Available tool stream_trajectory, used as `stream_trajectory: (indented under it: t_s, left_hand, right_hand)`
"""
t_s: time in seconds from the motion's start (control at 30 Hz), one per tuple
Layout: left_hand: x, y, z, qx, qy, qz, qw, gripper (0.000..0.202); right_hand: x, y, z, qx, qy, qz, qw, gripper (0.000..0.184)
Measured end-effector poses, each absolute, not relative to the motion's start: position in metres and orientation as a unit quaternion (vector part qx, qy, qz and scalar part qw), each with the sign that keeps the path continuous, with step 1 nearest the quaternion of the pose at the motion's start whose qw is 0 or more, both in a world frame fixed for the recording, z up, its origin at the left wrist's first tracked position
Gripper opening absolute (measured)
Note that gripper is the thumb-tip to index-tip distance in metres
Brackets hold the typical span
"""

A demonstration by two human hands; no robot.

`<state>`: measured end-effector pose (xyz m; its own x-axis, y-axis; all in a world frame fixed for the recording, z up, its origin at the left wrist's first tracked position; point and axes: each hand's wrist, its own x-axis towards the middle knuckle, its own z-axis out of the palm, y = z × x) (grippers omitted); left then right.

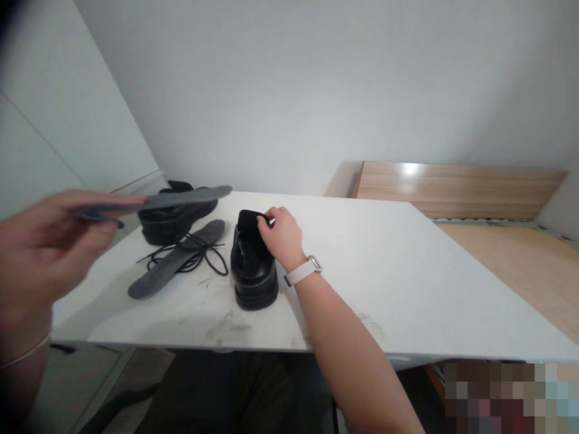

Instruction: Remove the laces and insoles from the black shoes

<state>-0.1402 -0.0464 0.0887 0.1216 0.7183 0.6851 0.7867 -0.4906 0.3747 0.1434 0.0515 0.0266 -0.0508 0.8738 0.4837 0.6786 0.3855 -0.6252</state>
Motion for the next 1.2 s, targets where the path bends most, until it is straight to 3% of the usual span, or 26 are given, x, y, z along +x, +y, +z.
stream_trajectory:
  t_s: [0.1, 0.33, 0.67, 1.2]
  left_hand:
    - [-0.150, -0.046, 0.060, -0.817, -0.455, -0.354, 0.013, 0.022]
    - [-0.172, -0.048, 0.023, -0.858, -0.463, -0.190, -0.113, 0.026]
    - [-0.172, -0.044, -0.010, -0.867, -0.453, -0.201, -0.057, 0.024]
    - [-0.176, -0.048, -0.013, -0.868, -0.458, -0.193, -0.024, 0.033]
  right_hand:
    - [0.143, 0.052, 0.025, -0.535, -0.720, 0.116, 0.426, 0.014]
    - [0.143, 0.053, 0.024, -0.526, -0.728, 0.111, 0.426, 0.014]
    - [0.143, 0.054, 0.021, -0.524, -0.732, 0.103, 0.424, 0.014]
    - [0.142, 0.054, 0.022, -0.525, -0.731, 0.105, 0.423, 0.014]
